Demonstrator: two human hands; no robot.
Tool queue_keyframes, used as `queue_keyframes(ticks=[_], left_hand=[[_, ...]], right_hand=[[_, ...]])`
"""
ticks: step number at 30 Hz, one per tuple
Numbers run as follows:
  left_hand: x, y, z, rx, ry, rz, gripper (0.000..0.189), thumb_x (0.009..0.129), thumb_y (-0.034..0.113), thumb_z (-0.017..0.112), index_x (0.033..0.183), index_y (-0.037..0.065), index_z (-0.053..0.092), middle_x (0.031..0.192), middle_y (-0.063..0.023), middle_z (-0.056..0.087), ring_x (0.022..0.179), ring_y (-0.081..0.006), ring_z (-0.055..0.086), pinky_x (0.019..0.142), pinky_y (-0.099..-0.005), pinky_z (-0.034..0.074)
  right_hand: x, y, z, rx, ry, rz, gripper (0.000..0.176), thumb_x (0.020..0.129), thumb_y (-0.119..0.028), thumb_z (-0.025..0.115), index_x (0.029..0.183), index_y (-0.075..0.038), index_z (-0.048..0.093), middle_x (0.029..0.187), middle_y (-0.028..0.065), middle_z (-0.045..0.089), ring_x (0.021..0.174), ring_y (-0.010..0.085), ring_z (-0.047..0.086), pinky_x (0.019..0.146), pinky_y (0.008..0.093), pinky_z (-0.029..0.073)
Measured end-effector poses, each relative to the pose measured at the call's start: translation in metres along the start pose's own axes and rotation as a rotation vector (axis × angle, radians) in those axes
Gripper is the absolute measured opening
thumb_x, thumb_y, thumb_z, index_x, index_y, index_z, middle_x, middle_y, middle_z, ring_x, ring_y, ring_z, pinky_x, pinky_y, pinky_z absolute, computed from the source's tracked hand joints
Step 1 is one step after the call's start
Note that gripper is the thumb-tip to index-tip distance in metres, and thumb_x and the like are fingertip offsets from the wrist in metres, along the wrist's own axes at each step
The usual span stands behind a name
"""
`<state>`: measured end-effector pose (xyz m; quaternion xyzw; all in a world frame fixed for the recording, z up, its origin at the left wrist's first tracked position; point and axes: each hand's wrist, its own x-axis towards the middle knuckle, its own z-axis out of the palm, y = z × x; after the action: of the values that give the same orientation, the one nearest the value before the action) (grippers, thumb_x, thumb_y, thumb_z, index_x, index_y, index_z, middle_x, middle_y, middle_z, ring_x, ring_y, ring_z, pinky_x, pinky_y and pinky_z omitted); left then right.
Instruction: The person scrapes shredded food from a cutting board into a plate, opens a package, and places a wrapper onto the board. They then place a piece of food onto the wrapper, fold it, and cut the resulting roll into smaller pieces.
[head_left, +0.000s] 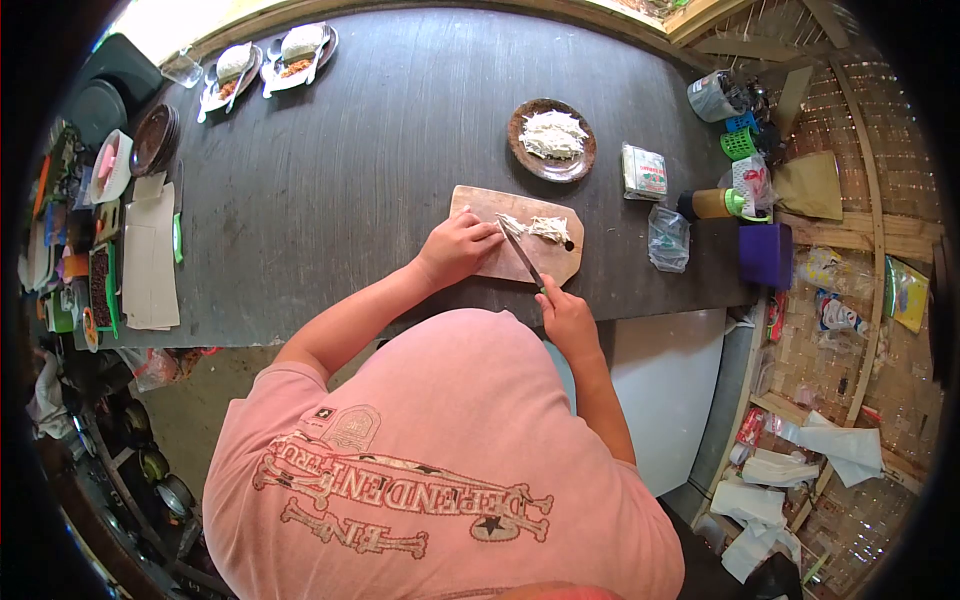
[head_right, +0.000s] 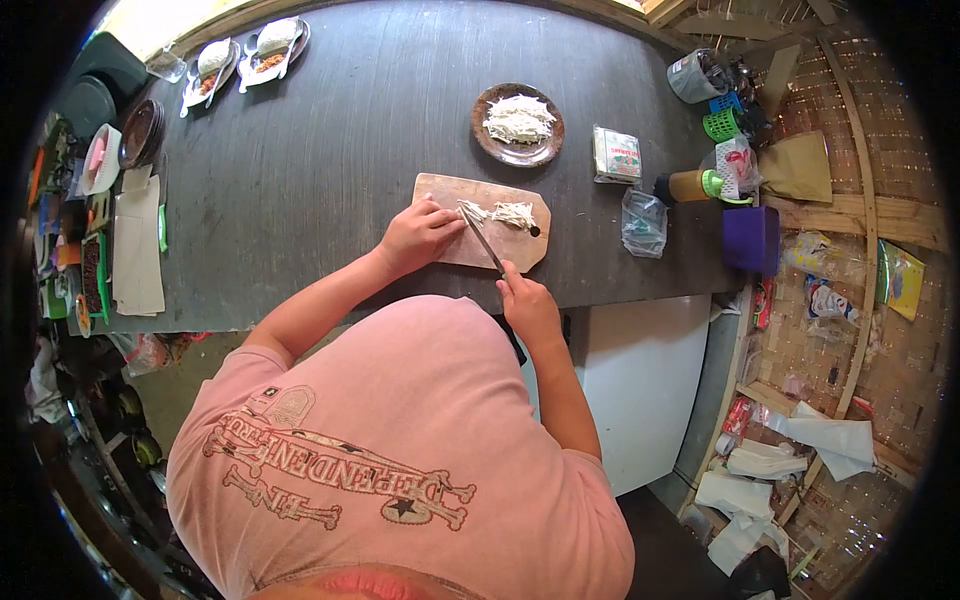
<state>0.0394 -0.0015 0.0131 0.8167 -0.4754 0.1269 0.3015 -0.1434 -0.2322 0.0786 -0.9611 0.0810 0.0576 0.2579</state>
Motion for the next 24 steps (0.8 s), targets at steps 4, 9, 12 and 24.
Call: queue_keyframes(ticks=[4, 9, 12, 24], left_hand=[[0.000, -0.001, -0.001, 0.001, 0.001, 0.007, 0.028, 0.092, 0.019, 0.083, 0.120, 0.018, 0.084, 0.120, 0.0046, 0.078, 0.105, -0.0195, 0.072, 0.113, -0.0477, 0.060], [-0.001, -0.001, 0.001, -0.004, -0.001, 0.008, 0.027, 0.092, 0.019, 0.083, 0.119, 0.018, 0.084, 0.120, 0.0044, 0.078, 0.106, -0.0200, 0.072, 0.113, -0.0484, 0.060], [-0.001, -0.001, 0.001, -0.008, 0.004, 0.004, 0.026, 0.092, 0.020, 0.083, 0.119, 0.018, 0.084, 0.120, 0.0045, 0.078, 0.107, -0.0198, 0.072, 0.113, -0.0485, 0.061], [-0.002, -0.001, 0.004, -0.001, 0.002, -0.003, 0.026, 0.092, 0.019, 0.082, 0.118, 0.018, 0.085, 0.118, 0.0039, 0.078, 0.106, -0.0195, 0.072, 0.114, -0.0481, 0.060]], right_hand=[[0.001, 0.000, 0.001, -0.005, -0.007, 0.009, 0.041, 0.109, -0.028, 0.069, 0.147, -0.013, 0.067, 0.093, 0.0247, 0.077, 0.089, 0.0480, 0.075, 0.076, 0.0594, 0.059], [0.001, 0.002, 0.002, 0.003, -0.004, -0.001, 0.040, 0.109, -0.028, 0.069, 0.146, -0.013, 0.068, 0.093, 0.0244, 0.077, 0.089, 0.0477, 0.075, 0.076, 0.0593, 0.059], [0.002, 0.001, 0.001, -0.009, -0.004, 0.001, 0.039, 0.109, -0.029, 0.069, 0.145, -0.012, 0.068, 0.092, 0.0244, 0.077, 0.088, 0.0477, 0.075, 0.076, 0.0593, 0.059], [0.010, -0.005, -0.001, -0.132, -0.076, 0.024, 0.040, 0.111, -0.027, 0.066, 0.147, -0.010, 0.063, 0.090, 0.0243, 0.077, 0.085, 0.0485, 0.075, 0.073, 0.0611, 0.058]])
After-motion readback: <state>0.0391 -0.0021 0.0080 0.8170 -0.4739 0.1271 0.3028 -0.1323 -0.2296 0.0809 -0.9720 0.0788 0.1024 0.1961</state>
